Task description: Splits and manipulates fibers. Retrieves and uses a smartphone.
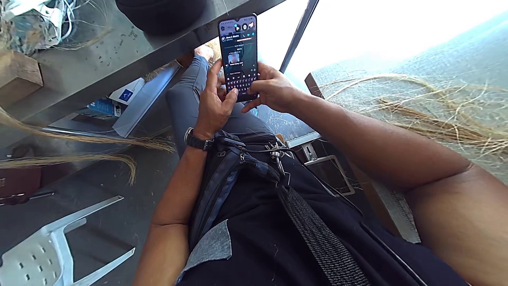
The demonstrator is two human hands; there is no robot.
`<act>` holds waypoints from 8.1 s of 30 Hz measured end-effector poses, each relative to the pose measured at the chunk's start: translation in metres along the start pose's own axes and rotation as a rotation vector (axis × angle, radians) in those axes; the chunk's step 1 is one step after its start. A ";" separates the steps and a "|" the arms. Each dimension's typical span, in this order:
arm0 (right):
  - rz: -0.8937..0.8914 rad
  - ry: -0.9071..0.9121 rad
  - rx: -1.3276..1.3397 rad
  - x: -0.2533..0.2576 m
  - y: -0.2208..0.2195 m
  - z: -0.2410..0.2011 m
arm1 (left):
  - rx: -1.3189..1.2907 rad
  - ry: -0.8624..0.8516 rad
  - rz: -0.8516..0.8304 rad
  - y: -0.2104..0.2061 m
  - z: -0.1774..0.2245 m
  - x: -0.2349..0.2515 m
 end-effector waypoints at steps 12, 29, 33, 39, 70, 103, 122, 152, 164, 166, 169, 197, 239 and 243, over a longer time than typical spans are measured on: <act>-0.007 -0.015 -0.002 0.000 0.000 0.001 | 0.011 0.005 -0.001 0.000 -0.004 0.000; -0.001 -0.014 0.006 0.001 0.000 0.001 | 0.031 0.002 0.006 0.001 -0.004 -0.001; 0.003 -0.016 0.001 0.000 0.000 0.001 | 0.024 -0.003 0.001 0.001 -0.004 -0.001; 0.002 -0.015 -0.001 0.000 0.000 0.001 | 0.047 -0.002 -0.001 0.001 -0.004 -0.001; -0.002 -0.015 0.005 0.000 -0.001 0.001 | 0.083 -0.022 0.005 0.003 -0.004 0.000; 0.000 -0.018 -0.006 -0.001 -0.003 0.000 | 0.057 -0.007 0.007 0.003 -0.006 -0.001; -0.003 -0.030 0.006 0.000 -0.003 0.001 | 0.065 -0.009 0.026 0.004 -0.007 -0.001; -0.045 -0.058 0.104 -0.001 -0.005 -0.001 | 0.041 -0.039 0.047 0.006 -0.004 -0.002; -0.024 -0.059 0.092 -0.002 -0.006 -0.003 | 0.050 -0.053 0.051 0.005 -0.004 -0.003; -0.033 -0.050 0.087 -0.002 -0.005 -0.002 | 0.045 -0.050 0.051 0.005 -0.004 -0.003; -0.059 -0.033 0.079 -0.002 -0.003 0.000 | 0.014 -0.041 0.048 0.004 -0.004 -0.003; -0.065 -0.028 0.079 -0.001 -0.003 0.000 | -0.026 -0.052 0.006 0.003 -0.007 -0.002; -0.083 -0.013 0.087 -0.001 -0.003 0.002 | -0.008 -0.062 0.021 0.003 -0.007 -0.002; -0.079 -0.018 0.087 -0.001 -0.003 0.002 | -0.006 -0.052 0.024 0.003 -0.007 -0.002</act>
Point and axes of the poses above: each hand's wrist, its own x-axis towards the middle knuckle, its own y-axis out of the back of the hand, z = x × y, the point moved 1 cm from there along x, towards the middle knuckle, and after that the axes turned 1 degree about x, right-handed, at the moved point
